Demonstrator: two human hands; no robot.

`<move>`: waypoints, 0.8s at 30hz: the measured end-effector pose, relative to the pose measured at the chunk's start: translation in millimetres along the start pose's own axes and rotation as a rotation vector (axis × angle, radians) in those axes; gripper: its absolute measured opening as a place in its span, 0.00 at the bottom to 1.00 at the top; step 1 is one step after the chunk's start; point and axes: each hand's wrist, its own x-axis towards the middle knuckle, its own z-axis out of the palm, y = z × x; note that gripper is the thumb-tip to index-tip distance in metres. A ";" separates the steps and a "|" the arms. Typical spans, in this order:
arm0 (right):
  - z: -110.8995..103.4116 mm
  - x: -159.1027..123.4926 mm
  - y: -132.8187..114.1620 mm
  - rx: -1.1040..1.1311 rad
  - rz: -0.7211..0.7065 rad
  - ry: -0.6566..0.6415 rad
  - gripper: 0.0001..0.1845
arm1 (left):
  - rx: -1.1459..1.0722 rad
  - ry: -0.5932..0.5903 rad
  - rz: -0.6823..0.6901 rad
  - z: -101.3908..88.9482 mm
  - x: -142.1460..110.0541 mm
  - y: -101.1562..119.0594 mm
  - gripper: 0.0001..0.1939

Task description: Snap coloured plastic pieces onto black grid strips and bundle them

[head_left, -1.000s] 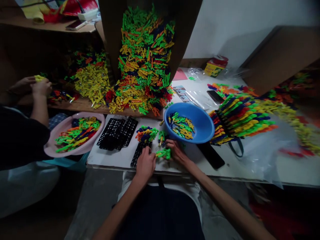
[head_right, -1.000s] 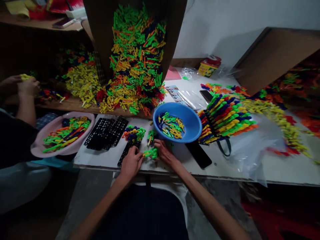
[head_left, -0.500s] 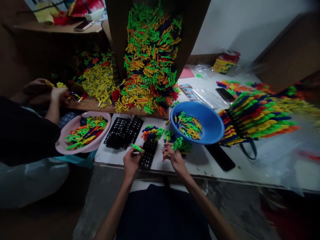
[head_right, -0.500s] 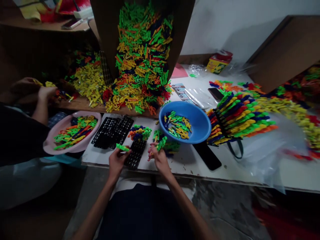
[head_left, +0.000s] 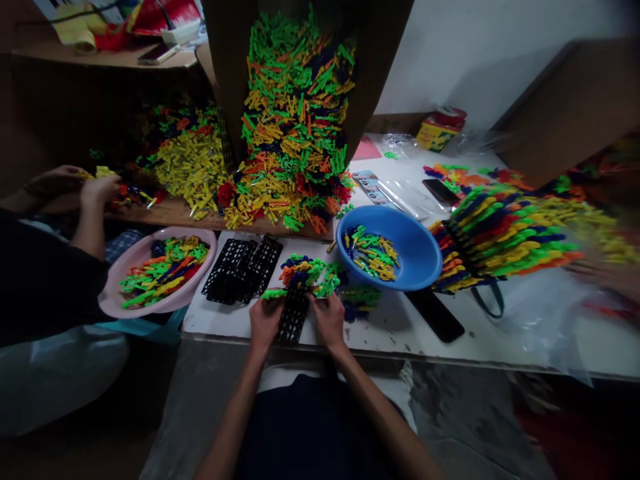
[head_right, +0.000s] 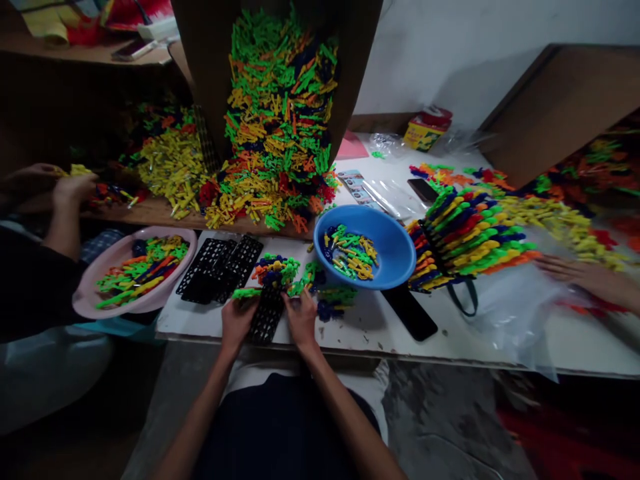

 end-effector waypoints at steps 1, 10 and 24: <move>4.1 1.0 0.3 -0.017 0.005 0.027 0.14 | 0.004 -0.017 0.034 0.3 1.2 -1.3 0.11; 1.0 3.4 2.1 -0.026 -0.158 -0.165 0.16 | 0.207 -0.062 0.151 3.0 9.7 0.9 0.07; -1.4 4.9 7.2 -0.147 -0.202 -0.145 0.14 | 0.232 -0.041 0.155 9.8 6.5 0.8 0.09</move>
